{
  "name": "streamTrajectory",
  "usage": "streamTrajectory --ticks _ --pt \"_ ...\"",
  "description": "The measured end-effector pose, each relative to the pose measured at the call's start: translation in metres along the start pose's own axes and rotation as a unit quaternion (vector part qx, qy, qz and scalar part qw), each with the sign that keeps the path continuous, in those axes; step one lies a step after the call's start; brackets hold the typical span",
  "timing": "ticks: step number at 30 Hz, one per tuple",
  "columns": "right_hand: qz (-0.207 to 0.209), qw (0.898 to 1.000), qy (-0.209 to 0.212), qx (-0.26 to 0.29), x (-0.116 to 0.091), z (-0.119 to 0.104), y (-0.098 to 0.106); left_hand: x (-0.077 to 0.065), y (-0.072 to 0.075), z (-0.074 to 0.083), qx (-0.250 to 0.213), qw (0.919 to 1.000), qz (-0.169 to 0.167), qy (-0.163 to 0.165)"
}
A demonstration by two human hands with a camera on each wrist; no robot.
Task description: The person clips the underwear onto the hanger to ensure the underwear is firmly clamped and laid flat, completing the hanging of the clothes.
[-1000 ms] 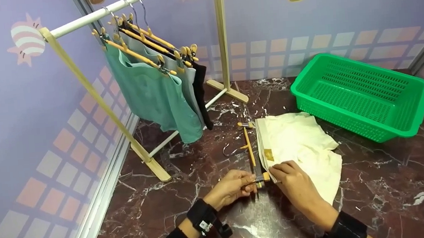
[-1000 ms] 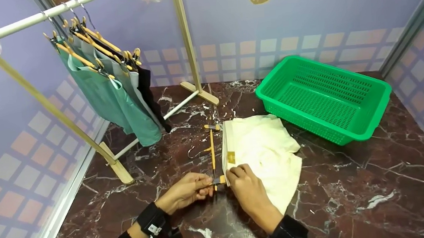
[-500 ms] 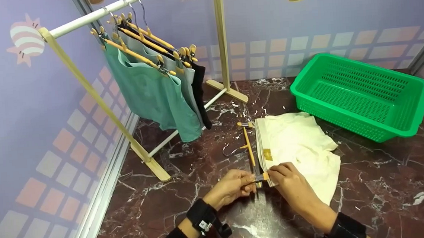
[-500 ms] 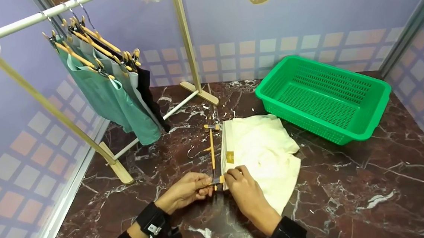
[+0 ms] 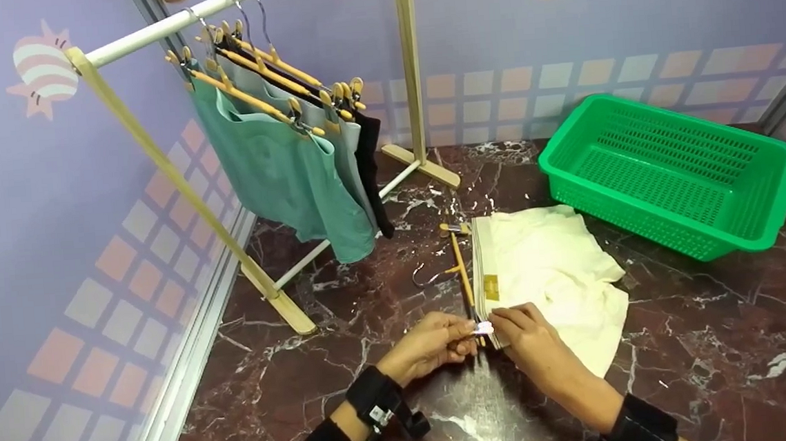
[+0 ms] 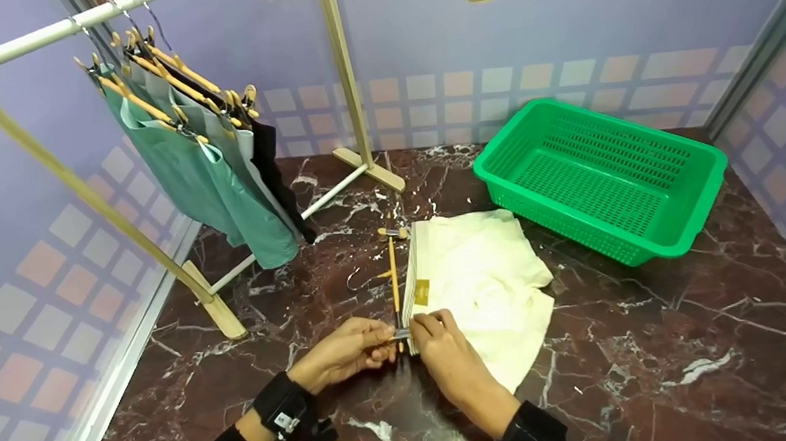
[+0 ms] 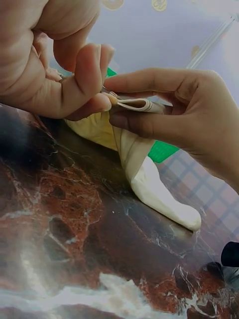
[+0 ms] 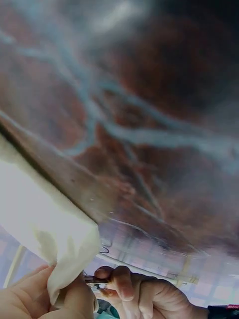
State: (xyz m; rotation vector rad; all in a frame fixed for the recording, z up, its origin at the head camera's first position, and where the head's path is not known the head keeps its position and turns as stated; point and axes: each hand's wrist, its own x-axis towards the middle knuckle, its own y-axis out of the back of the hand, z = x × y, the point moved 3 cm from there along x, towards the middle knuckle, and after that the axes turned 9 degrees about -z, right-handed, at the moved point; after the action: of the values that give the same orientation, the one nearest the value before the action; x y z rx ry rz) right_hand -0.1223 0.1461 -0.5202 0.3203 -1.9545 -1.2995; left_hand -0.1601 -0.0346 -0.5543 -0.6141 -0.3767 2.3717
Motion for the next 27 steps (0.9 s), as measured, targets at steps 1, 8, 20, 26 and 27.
streamTrajectory --ticks 1,8,20,26,27 --pt "-0.015 1.000 -0.011 0.002 -0.001 0.000 0.001 0.000 0.000 0.000 0.000 1.0000 -0.001 0.001" --pt "-0.127 0.981 -0.146 0.004 -0.023 0.005 0.018 -0.003 0.003 -0.003 0.036 0.9993 -0.003 0.006" --pt "-0.278 0.949 -0.087 0.120 -0.064 0.048 0.031 -0.018 0.015 0.007 0.177 0.9832 0.032 0.033" --pt "-0.340 0.922 -0.073 0.171 -0.062 0.059 0.035 -0.023 0.017 0.013 0.263 0.9631 0.014 0.053" --pt "-0.350 0.917 -0.074 0.179 -0.061 0.060 0.036 -0.023 0.016 0.014 0.293 0.9547 0.013 0.052"
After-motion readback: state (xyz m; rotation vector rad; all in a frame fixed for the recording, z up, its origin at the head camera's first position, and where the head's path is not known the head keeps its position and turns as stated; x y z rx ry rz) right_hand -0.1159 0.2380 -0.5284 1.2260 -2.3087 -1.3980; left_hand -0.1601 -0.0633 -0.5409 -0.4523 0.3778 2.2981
